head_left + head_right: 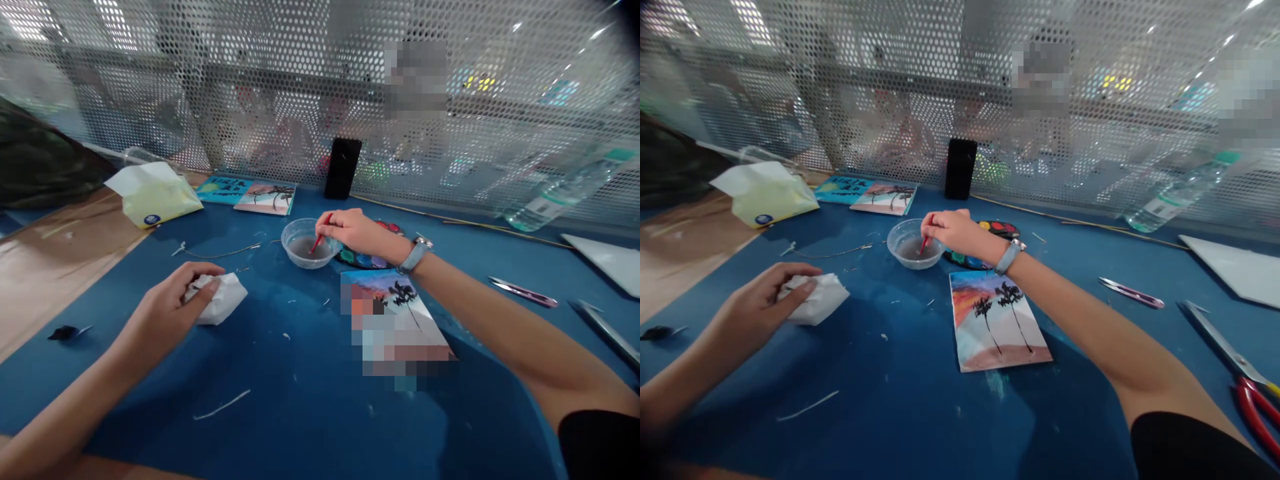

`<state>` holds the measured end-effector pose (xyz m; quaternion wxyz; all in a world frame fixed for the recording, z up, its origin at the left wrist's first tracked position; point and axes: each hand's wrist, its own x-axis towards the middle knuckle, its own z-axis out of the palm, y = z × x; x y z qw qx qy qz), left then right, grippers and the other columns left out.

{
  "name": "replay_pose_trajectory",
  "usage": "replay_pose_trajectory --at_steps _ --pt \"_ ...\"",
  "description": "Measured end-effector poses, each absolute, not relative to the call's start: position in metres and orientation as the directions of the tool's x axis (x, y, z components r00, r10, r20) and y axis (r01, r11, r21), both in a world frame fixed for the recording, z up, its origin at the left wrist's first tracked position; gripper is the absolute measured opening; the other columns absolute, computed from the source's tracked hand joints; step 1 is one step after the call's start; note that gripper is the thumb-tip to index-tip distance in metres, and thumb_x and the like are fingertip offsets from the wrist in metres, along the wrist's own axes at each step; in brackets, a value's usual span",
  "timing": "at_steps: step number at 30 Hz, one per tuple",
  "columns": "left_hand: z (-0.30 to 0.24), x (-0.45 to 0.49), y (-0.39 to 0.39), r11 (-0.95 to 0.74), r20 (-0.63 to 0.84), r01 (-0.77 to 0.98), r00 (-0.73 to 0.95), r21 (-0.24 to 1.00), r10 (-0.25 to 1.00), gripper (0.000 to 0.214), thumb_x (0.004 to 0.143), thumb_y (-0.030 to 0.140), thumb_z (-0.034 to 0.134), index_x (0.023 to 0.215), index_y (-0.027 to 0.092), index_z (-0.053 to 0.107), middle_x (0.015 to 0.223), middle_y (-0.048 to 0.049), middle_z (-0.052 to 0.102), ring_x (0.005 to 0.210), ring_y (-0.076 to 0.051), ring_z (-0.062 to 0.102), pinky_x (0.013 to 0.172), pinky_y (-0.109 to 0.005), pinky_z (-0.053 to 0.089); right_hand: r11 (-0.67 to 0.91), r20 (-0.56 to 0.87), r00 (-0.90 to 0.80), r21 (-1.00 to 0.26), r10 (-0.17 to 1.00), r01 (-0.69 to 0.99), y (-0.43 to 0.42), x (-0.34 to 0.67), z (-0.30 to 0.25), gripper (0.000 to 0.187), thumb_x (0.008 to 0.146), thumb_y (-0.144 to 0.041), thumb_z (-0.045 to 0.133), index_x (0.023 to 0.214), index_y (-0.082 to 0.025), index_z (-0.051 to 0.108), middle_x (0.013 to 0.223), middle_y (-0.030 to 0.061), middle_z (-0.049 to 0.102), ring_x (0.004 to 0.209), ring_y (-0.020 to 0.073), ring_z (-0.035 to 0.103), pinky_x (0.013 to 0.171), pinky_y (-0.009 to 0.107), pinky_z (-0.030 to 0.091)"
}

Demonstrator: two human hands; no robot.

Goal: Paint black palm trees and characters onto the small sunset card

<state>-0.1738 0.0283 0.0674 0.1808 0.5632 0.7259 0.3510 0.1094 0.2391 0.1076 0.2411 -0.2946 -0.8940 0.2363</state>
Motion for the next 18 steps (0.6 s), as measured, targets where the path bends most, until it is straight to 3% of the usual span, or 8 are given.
replay_pose_trajectory --at_steps 4,9,14,18 --pt "0.075 -0.170 0.041 0.089 0.113 0.612 -0.284 0.786 0.952 0.036 0.091 0.053 0.063 0.108 0.021 0.063 0.081 0.0013 0.062 0.063 -0.013 0.053 0.055 -0.026 0.042 0.651 0.346 -0.621 -0.665 0.703 0.366 0.242 0.114 0.107 0.026 0.101 -0.030 0.046 0.088 -0.019 0.065 0.095 0.0065 0.077 0.091 0.0211 0.071 0.091 0.039 0.046" --pt "0.099 -0.147 0.075 0.034 0.136 0.517 -0.287 0.855 0.948 0.023 0.096 0.037 0.066 0.106 0.017 0.063 0.087 0.0008 0.063 0.067 -0.010 0.057 0.059 -0.024 0.049 0.421 0.355 -0.479 -0.907 0.803 0.032 0.226 0.122 0.112 0.021 0.100 -0.037 0.053 0.088 -0.022 0.061 0.085 0.0024 0.077 0.089 0.0182 0.073 0.094 0.036 0.050" --pt "0.116 -0.108 0.095 -0.020 0.106 0.344 -0.232 0.939 0.967 0.024 0.095 0.035 0.067 0.108 0.016 0.063 0.095 -0.0011 0.065 0.075 -0.012 0.062 0.066 -0.027 0.055 0.294 0.302 -0.594 -0.949 0.746 -0.112 0.193 0.125 0.124 0.022 0.101 -0.042 0.054 0.091 -0.024 0.062 0.079 0.0005 0.077 0.089 0.0177 0.073 0.099 0.036 0.050" --pt "0.119 -0.087 0.086 0.009 0.011 0.162 -0.121 0.987 0.993 0.030 0.098 0.045 0.061 0.102 0.015 0.063 0.090 -0.0007 0.064 0.071 -0.011 0.060 0.063 -0.026 0.053 0.347 0.341 -0.623 -0.930 0.704 -0.117 0.173 0.126 0.130 0.021 0.100 -0.042 0.057 0.090 -0.023 0.062 0.080 0.0009 0.075 0.090 0.0176 0.072 0.094 0.035 0.052"
